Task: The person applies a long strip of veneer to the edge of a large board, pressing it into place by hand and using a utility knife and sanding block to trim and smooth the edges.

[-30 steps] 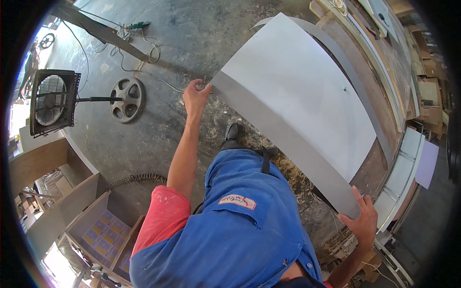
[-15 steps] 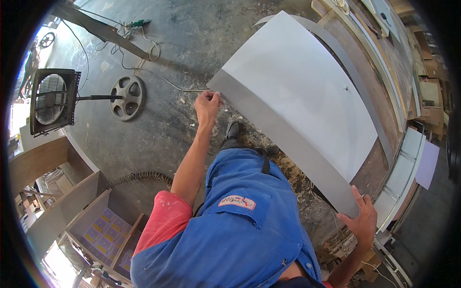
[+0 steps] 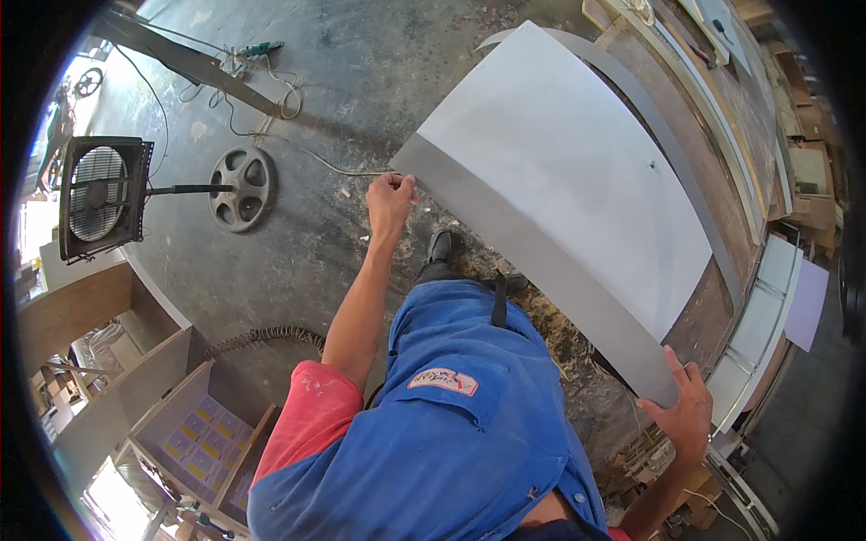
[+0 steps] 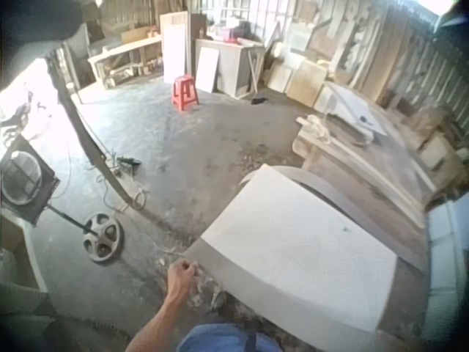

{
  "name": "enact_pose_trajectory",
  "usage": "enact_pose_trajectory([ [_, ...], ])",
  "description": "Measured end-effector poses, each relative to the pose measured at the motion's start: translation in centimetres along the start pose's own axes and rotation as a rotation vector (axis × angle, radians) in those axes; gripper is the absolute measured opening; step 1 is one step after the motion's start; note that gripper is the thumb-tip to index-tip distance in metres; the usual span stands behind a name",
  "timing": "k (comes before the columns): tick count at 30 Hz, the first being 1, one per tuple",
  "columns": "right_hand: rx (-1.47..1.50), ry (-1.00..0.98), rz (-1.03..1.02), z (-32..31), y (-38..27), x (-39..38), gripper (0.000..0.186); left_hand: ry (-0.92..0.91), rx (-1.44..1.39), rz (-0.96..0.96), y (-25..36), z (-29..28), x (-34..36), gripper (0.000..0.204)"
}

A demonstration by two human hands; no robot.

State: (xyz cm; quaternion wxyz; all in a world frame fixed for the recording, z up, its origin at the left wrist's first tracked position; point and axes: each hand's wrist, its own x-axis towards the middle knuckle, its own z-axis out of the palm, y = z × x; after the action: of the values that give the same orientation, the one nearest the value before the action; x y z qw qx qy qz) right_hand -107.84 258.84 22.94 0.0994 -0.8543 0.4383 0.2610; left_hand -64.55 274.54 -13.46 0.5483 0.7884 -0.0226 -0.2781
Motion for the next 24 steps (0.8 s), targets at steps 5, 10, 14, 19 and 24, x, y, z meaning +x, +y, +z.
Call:
enact_pose_trajectory([
  [5,-0.008,0.004,0.008,0.1,-0.1,-0.1,0.100,-0.011,0.057,0.019,0.8,-0.2,-0.1,0.021],
  [10,-0.011,-0.003,0.021,0.0,-0.2,0.0,0.101,0.027,0.097,0.051,0.4,-0.1,-0.1,0.020],
  [14,-0.012,0.004,-0.011,0.1,0.0,-0.2,0.101,0.078,-0.009,-0.030,-0.4,1.7,-2.3,0.027],
  [19,0.010,0.047,-0.054,0.7,0.7,-0.6,0.103,-0.021,-0.413,0.053,0.0,2.5,-3.3,0.071],
  [24,-0.021,0.046,-0.042,0.3,0.3,-0.6,0.102,-0.037,-0.406,-0.046,1.7,2.8,-3.9,0.069],
])
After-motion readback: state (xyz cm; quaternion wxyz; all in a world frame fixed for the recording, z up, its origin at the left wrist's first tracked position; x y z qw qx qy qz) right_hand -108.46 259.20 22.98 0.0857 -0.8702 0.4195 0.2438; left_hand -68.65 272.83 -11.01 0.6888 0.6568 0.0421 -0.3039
